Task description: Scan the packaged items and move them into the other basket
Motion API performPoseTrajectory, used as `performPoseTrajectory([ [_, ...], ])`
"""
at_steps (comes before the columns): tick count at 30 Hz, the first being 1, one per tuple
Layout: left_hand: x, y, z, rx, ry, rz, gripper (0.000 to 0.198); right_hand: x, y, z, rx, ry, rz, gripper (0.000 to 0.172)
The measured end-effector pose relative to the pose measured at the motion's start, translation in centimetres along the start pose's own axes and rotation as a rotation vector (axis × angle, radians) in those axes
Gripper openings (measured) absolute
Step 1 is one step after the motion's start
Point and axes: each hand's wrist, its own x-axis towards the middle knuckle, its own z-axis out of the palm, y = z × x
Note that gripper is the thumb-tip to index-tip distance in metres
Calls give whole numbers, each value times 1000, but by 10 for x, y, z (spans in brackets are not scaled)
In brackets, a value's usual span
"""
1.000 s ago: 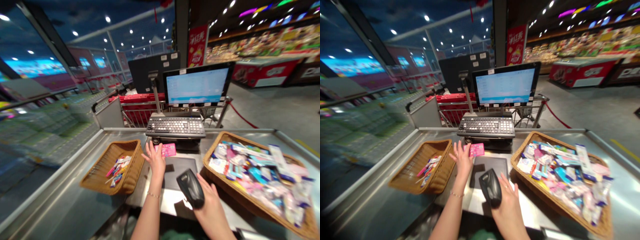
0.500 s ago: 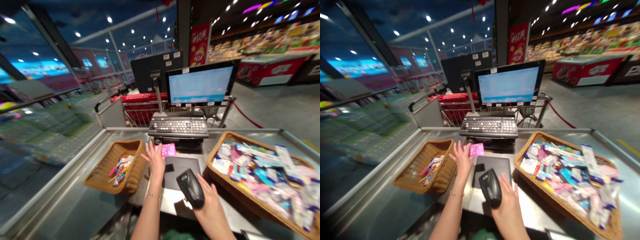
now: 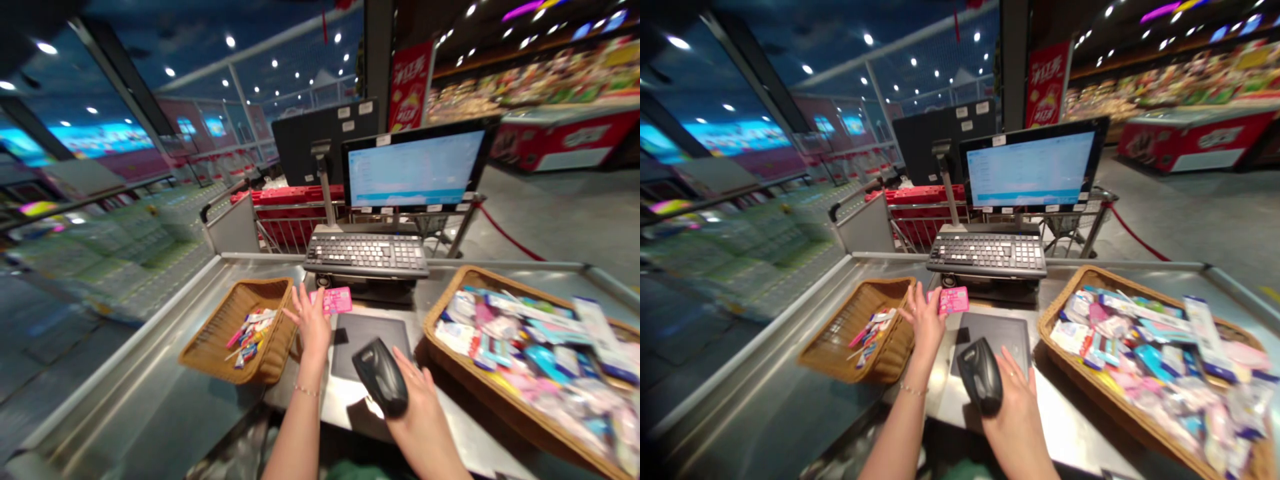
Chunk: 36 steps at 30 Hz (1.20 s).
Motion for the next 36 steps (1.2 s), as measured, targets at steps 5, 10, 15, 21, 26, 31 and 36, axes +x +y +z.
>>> performPoseTrajectory([
  [5, 2, -7, -2, 0, 19, -14, 62, 5, -5, 2, 21, -10, -21, 56],
  [10, 5, -14, -5, 27, 11, -40, 63, 11, -7, 8, 38, -13, -58, 54],
  [15, 6, -21, -7, 51, 22, -59, 63, 15, -9, 13, 41, -31, -84, 53],
  [21, 7, -30, -7, 90, 42, -72, 64, 18, -19, 16, 22, 56, -127, 49],
  [26, 8, -36, -9, 97, 62, -92, 63, 20, -23, 20, 30, 75, -171, 52],
  [31, 8, -40, -9, 99, 68, -99, 62, 22, -23, 24, 44, 81, -220, 51],
  [36, 9, -44, -10, 97, 60, -108, 64, 24, -26, 27, 38, 67, -239, 52],
])
